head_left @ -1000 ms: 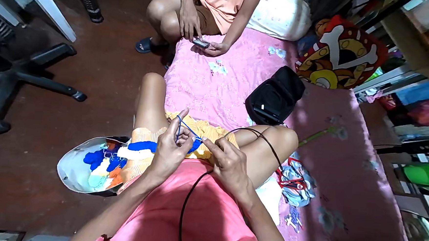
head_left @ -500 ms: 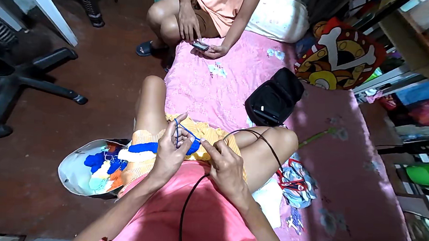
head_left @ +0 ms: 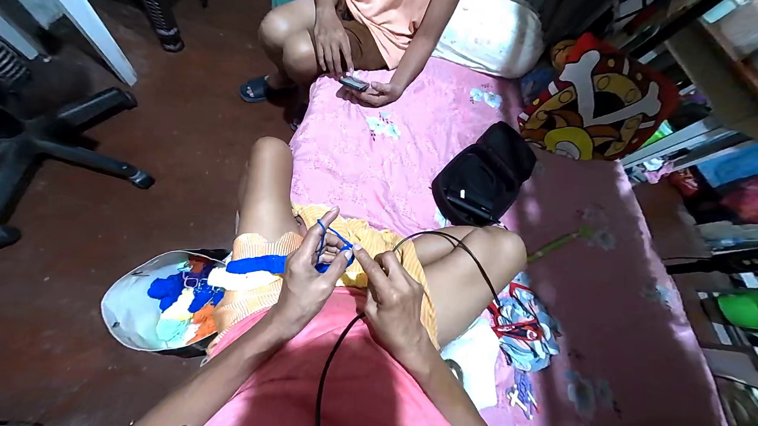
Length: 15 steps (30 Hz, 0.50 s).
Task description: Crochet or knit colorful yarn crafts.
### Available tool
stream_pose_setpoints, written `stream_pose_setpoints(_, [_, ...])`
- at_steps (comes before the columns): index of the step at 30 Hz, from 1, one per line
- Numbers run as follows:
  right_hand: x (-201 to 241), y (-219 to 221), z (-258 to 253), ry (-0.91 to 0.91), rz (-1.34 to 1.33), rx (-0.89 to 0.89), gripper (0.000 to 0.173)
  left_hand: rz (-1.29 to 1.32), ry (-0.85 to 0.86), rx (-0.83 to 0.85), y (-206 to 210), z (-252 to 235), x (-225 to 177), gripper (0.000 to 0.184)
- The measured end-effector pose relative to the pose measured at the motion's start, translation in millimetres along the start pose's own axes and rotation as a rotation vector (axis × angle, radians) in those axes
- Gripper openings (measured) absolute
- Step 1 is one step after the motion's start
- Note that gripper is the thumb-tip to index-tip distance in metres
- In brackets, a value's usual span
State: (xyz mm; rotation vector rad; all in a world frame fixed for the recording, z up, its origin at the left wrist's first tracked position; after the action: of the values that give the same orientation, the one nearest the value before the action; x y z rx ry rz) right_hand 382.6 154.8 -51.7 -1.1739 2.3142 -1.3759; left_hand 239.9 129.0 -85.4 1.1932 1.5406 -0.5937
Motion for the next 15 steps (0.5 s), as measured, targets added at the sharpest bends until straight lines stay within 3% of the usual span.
stream_pose_setpoints(4, [-5.2, 8.7, -2.0, 0.128, -0.204, 0.105, 0.045, 0.029, 0.033, -0.052, 0.4, 1.7, 2.7, 0.066])
stream_pose_setpoints(7, [-15.3, 28.1, -6.3, 0.405, -0.814, 0.319, 0.043, 0.083, 0.052, -0.035, 4.0, 4.1, 1.8, 0.072])
stream_pose_setpoints(10, [-17.0, 38.3, -8.6, 0.534, -1.179, 0.314, 0.050, 0.171, -0.092, -0.002, 2.6, -2.4, -1.1, 0.080])
stream_pose_setpoints(12, [-21.2, 33.7, -8.9, 0.381, -0.983, 0.228, 0.047, 0.179, -0.183, 0.022, -2.5, -7.5, -1.2, 0.082])
stream_pose_setpoints(15, [-19.5, 15.4, -9.7, 0.039, -0.314, 0.007, 0.035, 0.056, -0.201, 0.058, -8.6, -10.6, -0.4, 0.076])
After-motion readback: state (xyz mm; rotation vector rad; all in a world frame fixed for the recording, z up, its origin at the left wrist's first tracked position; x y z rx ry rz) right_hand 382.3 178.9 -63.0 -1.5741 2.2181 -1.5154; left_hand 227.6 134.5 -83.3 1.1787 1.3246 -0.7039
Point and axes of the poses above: each hand's wrist, its own z-axis away from the middle knuckle, its own y-axis out of the palm, x = y × z, the point moved 7 cm from there along -z, towards the middle knuckle, and after that the axes turned 11 degrees about z, right-handed, at the moved point
